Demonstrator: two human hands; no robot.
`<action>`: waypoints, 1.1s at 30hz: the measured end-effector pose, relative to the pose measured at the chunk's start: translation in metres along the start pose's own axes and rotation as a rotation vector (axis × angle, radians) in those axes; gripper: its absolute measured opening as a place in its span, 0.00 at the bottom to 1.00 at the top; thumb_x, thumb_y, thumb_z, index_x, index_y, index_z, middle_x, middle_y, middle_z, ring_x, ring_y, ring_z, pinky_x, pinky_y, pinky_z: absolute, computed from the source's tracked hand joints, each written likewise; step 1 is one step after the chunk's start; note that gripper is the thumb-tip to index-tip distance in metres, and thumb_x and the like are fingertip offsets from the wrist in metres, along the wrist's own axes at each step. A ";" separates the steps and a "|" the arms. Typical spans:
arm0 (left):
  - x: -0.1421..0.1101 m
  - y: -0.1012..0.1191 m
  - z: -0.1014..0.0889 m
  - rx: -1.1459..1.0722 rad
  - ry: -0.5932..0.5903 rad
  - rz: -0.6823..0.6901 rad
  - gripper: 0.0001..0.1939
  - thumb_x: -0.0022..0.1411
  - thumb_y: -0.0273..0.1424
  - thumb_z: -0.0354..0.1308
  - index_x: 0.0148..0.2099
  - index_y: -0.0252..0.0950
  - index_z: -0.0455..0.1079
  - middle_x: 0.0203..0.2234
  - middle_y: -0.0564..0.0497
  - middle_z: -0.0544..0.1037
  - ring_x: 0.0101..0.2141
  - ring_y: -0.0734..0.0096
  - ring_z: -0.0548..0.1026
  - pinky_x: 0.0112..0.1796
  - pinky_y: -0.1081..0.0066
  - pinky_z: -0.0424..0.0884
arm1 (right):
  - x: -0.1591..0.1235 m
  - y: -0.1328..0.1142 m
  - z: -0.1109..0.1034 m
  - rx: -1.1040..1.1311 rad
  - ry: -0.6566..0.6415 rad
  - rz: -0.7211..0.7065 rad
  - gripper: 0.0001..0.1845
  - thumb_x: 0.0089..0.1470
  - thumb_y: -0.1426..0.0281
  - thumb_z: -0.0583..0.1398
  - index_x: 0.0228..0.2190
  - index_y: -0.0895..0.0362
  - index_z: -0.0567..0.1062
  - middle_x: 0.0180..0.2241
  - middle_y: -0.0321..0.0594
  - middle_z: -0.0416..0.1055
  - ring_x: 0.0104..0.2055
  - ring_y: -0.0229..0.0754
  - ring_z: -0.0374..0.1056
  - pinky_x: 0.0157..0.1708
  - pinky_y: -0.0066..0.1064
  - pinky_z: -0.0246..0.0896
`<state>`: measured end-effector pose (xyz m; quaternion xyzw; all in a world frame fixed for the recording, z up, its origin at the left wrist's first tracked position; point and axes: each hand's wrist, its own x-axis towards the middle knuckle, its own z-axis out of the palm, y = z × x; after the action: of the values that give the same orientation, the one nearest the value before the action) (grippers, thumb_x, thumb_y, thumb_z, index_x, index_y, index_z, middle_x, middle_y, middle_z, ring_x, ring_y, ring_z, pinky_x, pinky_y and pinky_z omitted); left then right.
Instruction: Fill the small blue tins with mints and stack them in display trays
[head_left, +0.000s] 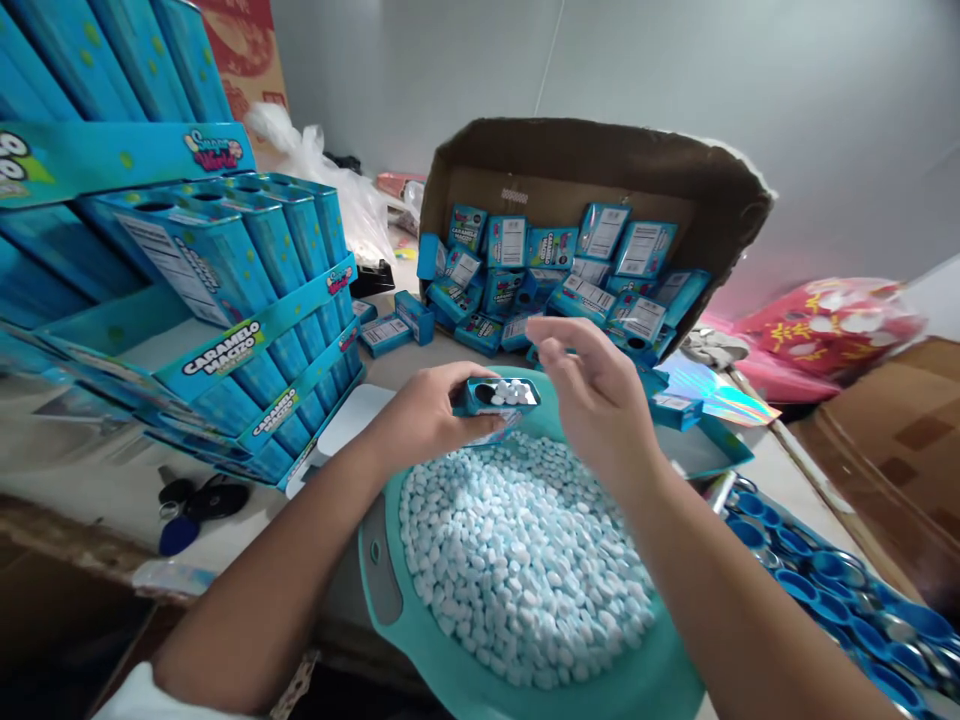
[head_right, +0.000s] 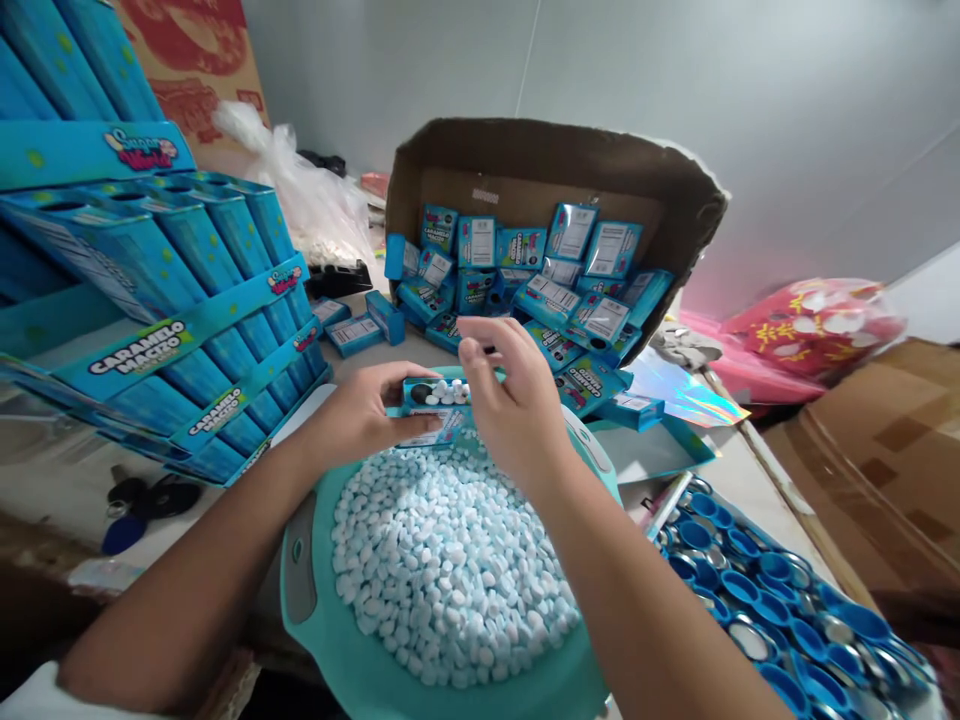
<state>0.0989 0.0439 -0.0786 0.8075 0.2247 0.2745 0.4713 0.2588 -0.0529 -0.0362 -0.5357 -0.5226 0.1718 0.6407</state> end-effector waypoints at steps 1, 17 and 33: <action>0.000 0.000 0.000 0.022 0.030 -0.002 0.25 0.52 0.41 0.70 0.51 0.38 0.74 0.45 0.47 0.81 0.44 0.59 0.79 0.44 0.65 0.75 | 0.002 0.004 -0.005 -0.152 -0.044 -0.025 0.06 0.58 0.64 0.65 0.34 0.49 0.83 0.37 0.38 0.76 0.40 0.43 0.69 0.39 0.32 0.61; -0.003 0.007 -0.005 0.211 0.006 0.006 0.16 0.54 0.38 0.67 0.44 0.38 0.76 0.37 0.51 0.81 0.38 0.62 0.78 0.36 0.69 0.69 | -0.008 0.016 0.014 -0.426 -0.255 0.042 0.07 0.57 0.70 0.64 0.29 0.51 0.83 0.29 0.38 0.76 0.29 0.40 0.66 0.28 0.32 0.56; -0.002 0.009 -0.006 0.179 -0.067 0.068 0.16 0.56 0.37 0.65 0.46 0.38 0.74 0.40 0.54 0.81 0.41 0.63 0.77 0.36 0.71 0.69 | -0.007 0.019 0.014 -0.417 -0.307 -0.095 0.11 0.56 0.79 0.62 0.38 0.55 0.81 0.37 0.39 0.76 0.36 0.38 0.73 0.34 0.29 0.70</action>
<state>0.0942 0.0424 -0.0691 0.8621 0.2048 0.2423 0.3950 0.2511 -0.0443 -0.0577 -0.5986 -0.6623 0.1092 0.4372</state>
